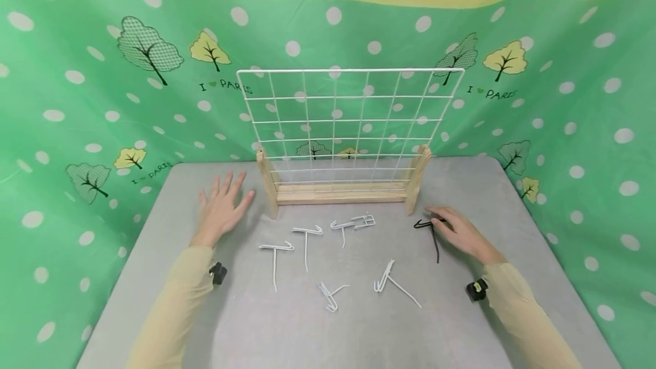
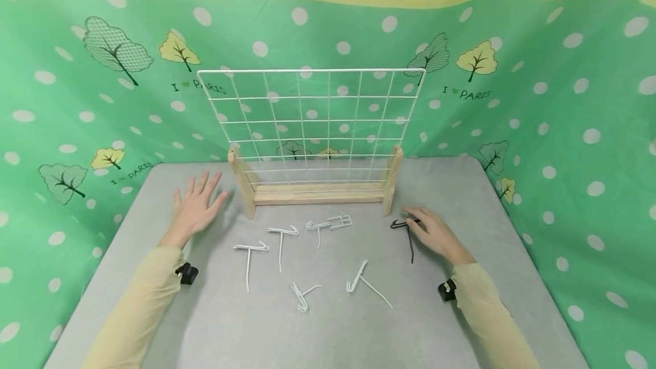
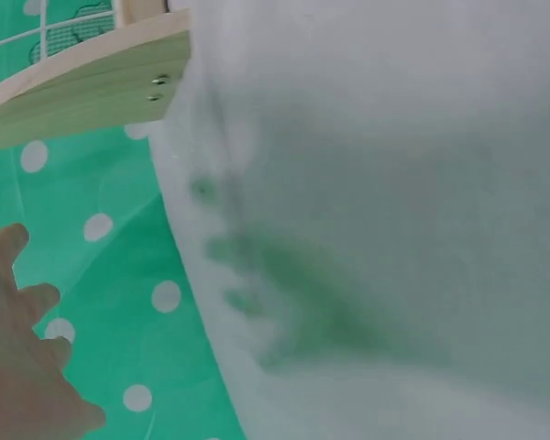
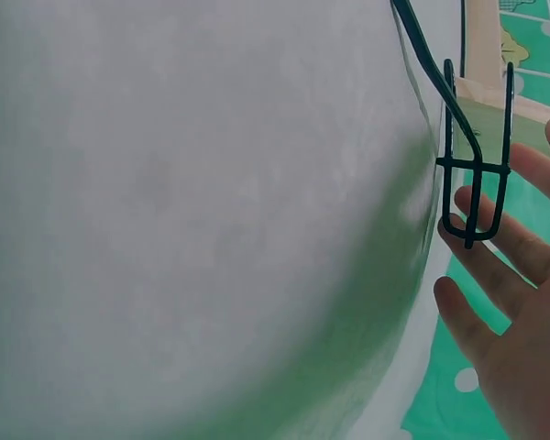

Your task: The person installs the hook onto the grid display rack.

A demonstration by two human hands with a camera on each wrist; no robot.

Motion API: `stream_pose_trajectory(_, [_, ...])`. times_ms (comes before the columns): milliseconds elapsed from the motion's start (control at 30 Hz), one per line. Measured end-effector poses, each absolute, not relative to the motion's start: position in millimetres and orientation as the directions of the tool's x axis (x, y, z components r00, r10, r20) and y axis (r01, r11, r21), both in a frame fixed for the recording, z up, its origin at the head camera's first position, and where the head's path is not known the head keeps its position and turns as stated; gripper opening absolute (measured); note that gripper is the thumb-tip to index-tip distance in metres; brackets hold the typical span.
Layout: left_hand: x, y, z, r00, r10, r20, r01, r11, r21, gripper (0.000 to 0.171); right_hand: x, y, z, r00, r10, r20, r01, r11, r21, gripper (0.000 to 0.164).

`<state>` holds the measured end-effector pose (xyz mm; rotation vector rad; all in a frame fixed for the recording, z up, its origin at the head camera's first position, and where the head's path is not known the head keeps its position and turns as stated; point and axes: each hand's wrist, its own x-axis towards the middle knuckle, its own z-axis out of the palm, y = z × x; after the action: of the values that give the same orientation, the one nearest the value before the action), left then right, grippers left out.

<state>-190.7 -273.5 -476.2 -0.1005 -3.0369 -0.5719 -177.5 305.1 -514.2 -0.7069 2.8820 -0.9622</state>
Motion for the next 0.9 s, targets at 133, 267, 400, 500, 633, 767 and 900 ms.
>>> stream_pose_trajectory(133, [-200.2,-266.5,-467.9,-0.995,0.062,0.075,0.086,0.918,0.387,0.068,-175.1,307.0,-514.1,-0.900,-0.418,0.124,-0.406,0.698,-0.590,0.037])
stream_pose_trajectory(267, [-206.1,-262.2,-460.8,-0.993,0.082,0.087,0.111,0.910,0.399,0.069,-173.6,305.8,-515.7,-0.891,-0.424,0.161,-0.430,0.678,-0.596,0.034])
stream_pose_trajectory(400, [-210.8,-259.6,-453.6,-0.988,0.113,0.109,0.150,0.887,0.436,0.069,-173.3,304.3,-519.1,-0.877,-0.437,0.199,-0.463,0.660,-0.591,0.032])
stream_pose_trajectory(500, [-214.4,-259.0,-448.2,-0.981,0.138,0.135,0.188,0.840,0.509,0.065,-173.5,304.4,-521.7,-0.879,-0.430,0.206,-0.461,0.654,-0.600,0.032])
stream_pose_trajectory(633, [-219.5,-259.8,-441.4,-0.966,0.193,0.170,0.258,0.740,0.621,0.059,-173.9,305.3,-523.3,-0.892,-0.403,0.203,-0.434,0.641,-0.633,0.029])
stream_pose_trajectory(767, [-223.6,-259.8,-436.4,-0.947,0.247,0.206,0.320,0.665,0.675,0.059,-174.5,306.8,-523.3,-0.913,-0.362,0.188,-0.388,0.626,-0.676,0.026])
stream_pose_trajectory(900, [-225.5,-257.8,-433.1,-0.932,0.283,0.225,0.357,0.629,0.691,0.060,-173.6,309.0,-522.8,-0.925,-0.336,0.178,-0.361,0.633,-0.685,0.022])
